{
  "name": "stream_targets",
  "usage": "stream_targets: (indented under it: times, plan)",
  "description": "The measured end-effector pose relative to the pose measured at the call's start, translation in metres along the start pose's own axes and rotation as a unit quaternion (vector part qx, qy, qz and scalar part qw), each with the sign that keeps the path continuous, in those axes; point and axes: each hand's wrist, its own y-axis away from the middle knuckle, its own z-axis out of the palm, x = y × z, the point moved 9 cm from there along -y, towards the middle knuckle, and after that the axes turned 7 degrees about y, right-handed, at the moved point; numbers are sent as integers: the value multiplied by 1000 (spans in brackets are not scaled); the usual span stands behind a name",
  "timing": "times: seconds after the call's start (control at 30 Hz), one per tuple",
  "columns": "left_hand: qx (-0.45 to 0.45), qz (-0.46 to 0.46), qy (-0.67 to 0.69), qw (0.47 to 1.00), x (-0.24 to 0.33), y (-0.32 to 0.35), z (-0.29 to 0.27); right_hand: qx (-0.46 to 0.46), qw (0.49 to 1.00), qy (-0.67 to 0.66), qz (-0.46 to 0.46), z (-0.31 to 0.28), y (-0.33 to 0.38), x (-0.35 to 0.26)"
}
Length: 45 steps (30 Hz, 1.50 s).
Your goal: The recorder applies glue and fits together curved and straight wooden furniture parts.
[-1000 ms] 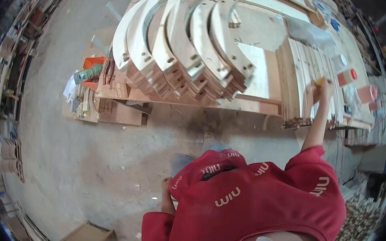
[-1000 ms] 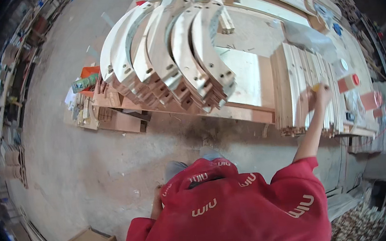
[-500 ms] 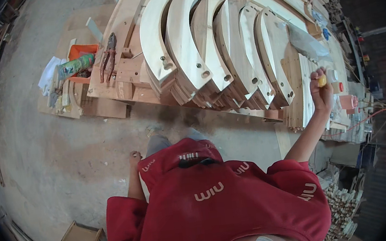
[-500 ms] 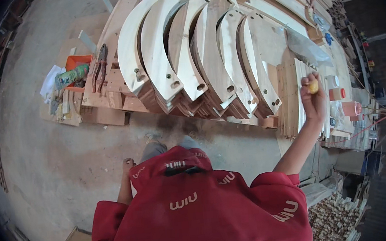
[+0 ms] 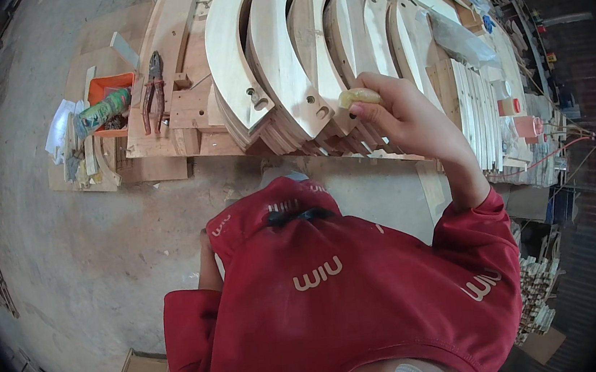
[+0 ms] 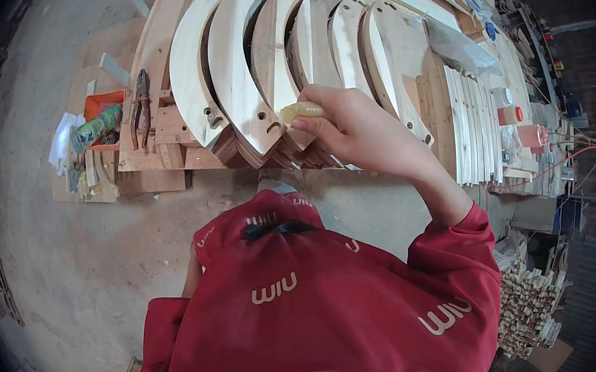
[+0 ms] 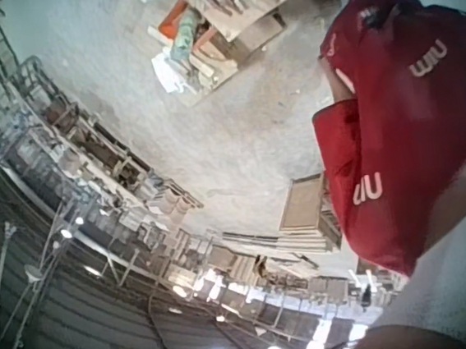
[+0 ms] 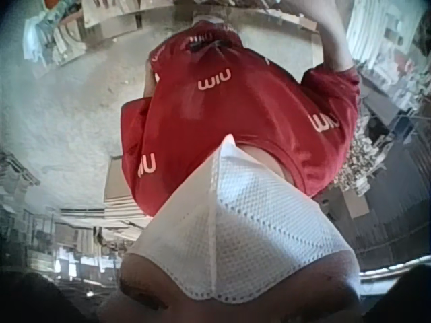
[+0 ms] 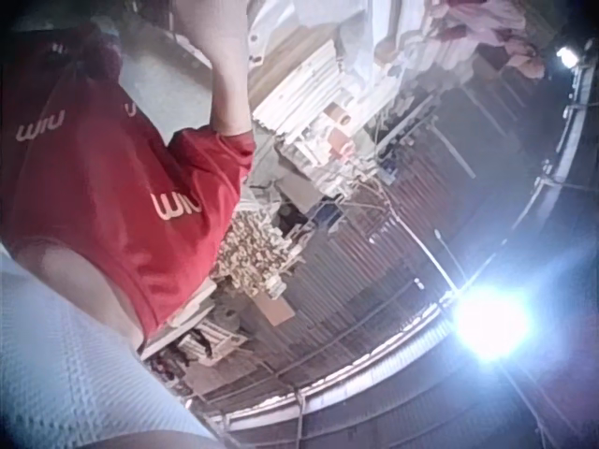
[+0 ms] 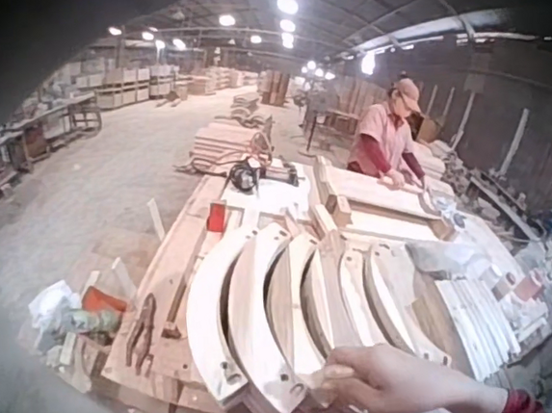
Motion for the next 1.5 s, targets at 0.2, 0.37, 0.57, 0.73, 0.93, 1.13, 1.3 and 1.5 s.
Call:
stream_targets:
  times: [0.2, 0.37, 0.57, 0.73, 0.93, 1.13, 1.3, 1.5]
  plan:
    - [-16, -30, 38, 999, -15, -3, 21, -25, 997, 58, -40, 3, -8, -11]
    - [-35, -67, 75, 994, -37, 20, 47, -62, 997, 32, -34, 12, -11, -13]
    - [-56, -85, 108, 989, -37, 23, 58, 2, 986, 137, -100, 11, -9, -16]
    - [-69, -93, 135, 984, -32, 21, 62, 17, 982, 158, -102, 9, -10, -17]
    - [-80, -98, 168, 978, -27, 16, 62, 17, 979, 170, -113, 8, -12, -17]
    - [-90, -103, 205, 969, -24, 11, 63, 5, 977, 178, -115, 10, -14, -16]
    - [-101, -102, 237, 961, -22, 0, 66, 13, 977, 179, -119, 10, -16, -16]
    - [-117, -99, 273, 950, -21, -15, 71, 5, 970, 206, -128, 11, -18, -21]
